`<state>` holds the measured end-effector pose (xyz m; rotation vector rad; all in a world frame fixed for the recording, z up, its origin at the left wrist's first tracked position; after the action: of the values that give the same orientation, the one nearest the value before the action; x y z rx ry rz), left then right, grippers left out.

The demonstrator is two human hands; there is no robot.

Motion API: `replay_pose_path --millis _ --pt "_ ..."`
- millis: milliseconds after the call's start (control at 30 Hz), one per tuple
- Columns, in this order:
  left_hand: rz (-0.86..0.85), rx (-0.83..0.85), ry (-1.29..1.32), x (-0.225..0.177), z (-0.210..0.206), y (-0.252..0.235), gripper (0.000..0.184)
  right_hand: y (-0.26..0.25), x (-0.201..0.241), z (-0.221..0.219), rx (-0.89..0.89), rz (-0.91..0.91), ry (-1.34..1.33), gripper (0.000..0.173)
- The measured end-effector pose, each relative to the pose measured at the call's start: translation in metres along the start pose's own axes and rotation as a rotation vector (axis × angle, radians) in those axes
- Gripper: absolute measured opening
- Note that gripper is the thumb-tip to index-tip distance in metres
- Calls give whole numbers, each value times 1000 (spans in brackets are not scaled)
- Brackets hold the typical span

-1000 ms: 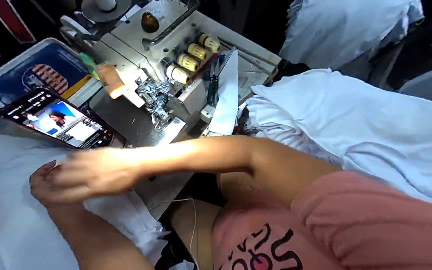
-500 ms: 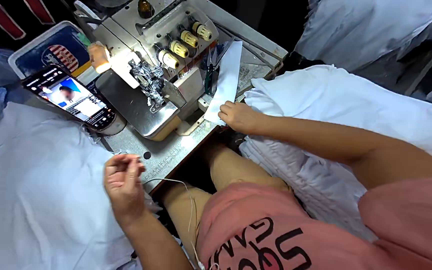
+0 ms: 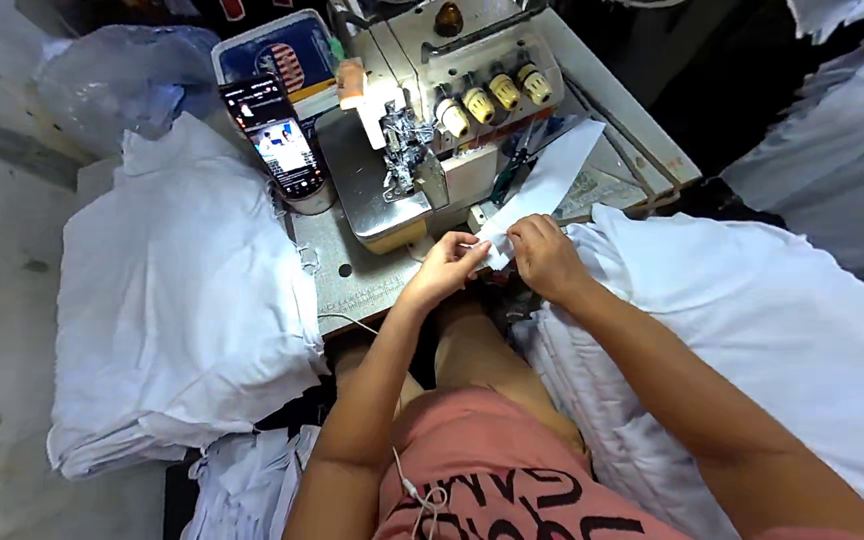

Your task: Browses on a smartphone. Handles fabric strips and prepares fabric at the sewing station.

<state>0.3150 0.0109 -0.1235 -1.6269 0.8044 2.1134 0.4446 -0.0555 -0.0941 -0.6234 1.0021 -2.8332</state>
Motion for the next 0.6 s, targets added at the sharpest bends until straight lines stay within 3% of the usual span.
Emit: replay_pose_path --millis 167,367,400,500,600 --pt "-12 20 93 2 -33 -30 31 1 -1 -1 -25 11 -37 19" --pt "-42 -114 167 11 -25 -35 15 2 -3 -4 -22 -26 -44 23" --pt "-34 -134 178 12 -23 -36 15 2 -2 -5 3 -30 -38 27" --pt "4 -164 262 11 -19 -34 15 3 -1 -9 58 -8 26 63" --pt "61 -116 378 6 -26 -29 16 5 -2 -10 16 14 78 64"
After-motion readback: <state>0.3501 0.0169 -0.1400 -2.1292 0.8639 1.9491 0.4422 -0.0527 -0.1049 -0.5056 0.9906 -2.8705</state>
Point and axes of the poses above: each hand's wrist, its own y-axis away from the middle knuckle, its own z-axis out of the back of the hand, x = y × z, the point moved 8 cm from there along -y, towards the middle knuckle, and after that the axes turned 9 degrees about -x, right-handed, at the moved point
